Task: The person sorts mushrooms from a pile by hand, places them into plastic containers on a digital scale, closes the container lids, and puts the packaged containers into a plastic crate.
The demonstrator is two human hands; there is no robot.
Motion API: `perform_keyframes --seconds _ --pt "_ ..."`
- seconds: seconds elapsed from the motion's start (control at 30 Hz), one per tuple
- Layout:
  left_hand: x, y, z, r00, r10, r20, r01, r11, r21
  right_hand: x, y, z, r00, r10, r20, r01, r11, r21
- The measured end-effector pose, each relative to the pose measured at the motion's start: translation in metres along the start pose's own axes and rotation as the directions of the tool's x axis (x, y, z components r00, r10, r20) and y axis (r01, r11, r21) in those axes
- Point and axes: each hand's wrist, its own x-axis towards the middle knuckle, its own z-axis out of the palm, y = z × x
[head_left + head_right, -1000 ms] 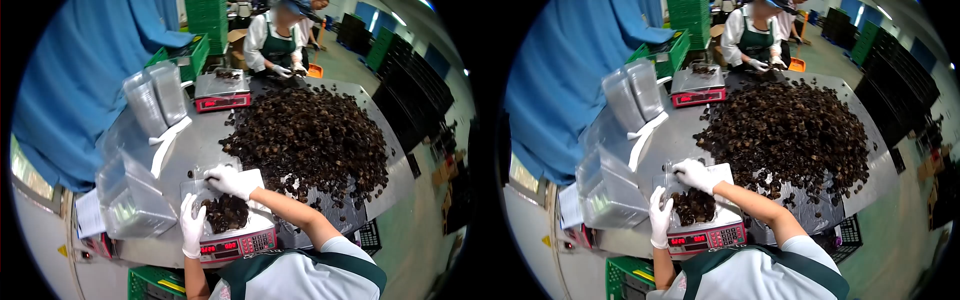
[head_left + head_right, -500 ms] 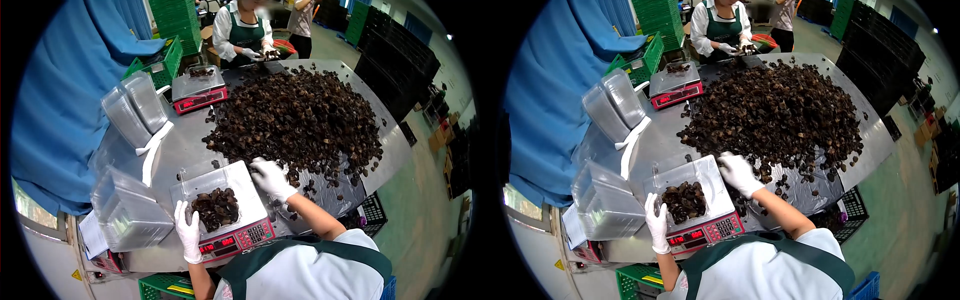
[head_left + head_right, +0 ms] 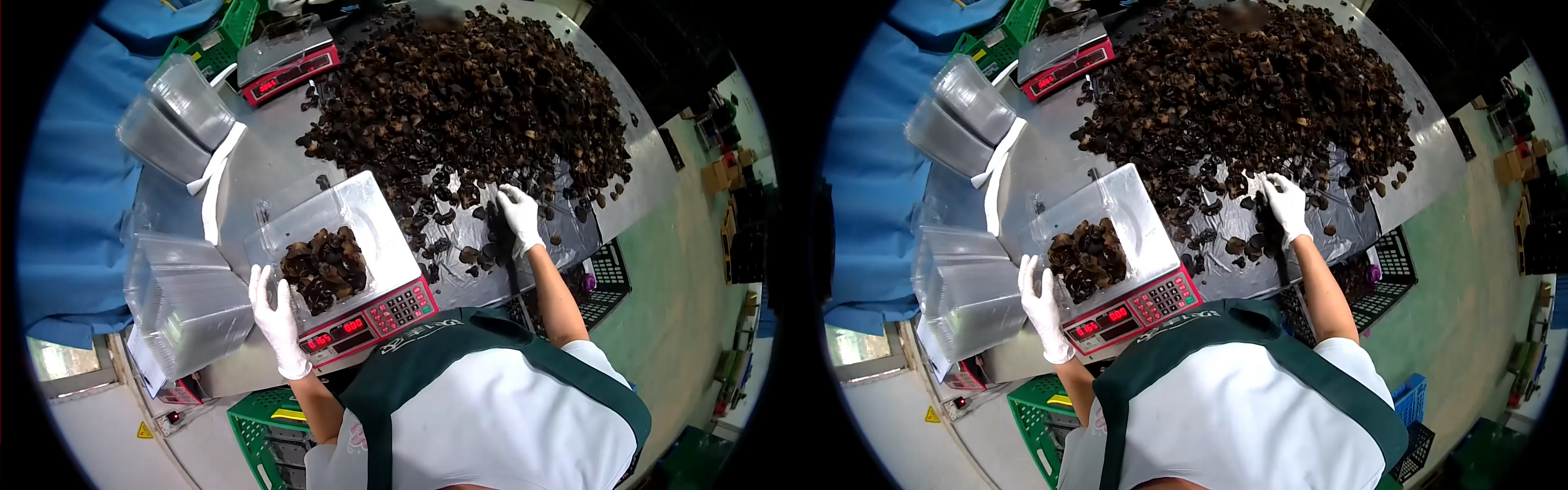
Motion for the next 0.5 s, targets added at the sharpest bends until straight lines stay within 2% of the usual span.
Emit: perform_keyframes --seconds 0.1,0.2,0.27,0.4,0.47,0.5 --pt "0.003 -0.007 -0.004 1.000 -0.024 -0.009 0.024 1.000 -0.013 0.013 0.013 -0.002 0.999 0.034 0.014 -0.034 0.999 0.022" --pt "0.006 -0.008 -0.007 0.999 -0.050 -0.021 0.050 0.998 -0.025 0.023 0.010 0.001 1.000 0.003 -0.003 -0.003 0.998 -0.057" --pt "0.006 -0.005 -0.008 0.997 -0.076 -0.023 0.075 0.996 -0.047 0.033 -0.002 0.006 1.000 -0.020 0.019 0.024 0.975 -0.223" --pt "0.006 -0.006 -0.009 0.998 -0.060 -0.026 0.060 0.998 -0.003 0.059 -0.024 0.017 0.997 0.037 0.064 -0.014 0.944 -0.329" --pt "0.006 -0.003 -0.010 0.998 -0.060 -0.026 0.059 0.998 -0.026 0.071 -0.023 0.024 0.970 0.021 0.242 0.110 0.850 -0.516" --pt "0.005 -0.004 -0.011 0.997 -0.065 -0.031 0.064 0.998 -0.026 0.072 -0.023 0.023 0.969 0.016 0.246 0.117 0.849 -0.516"
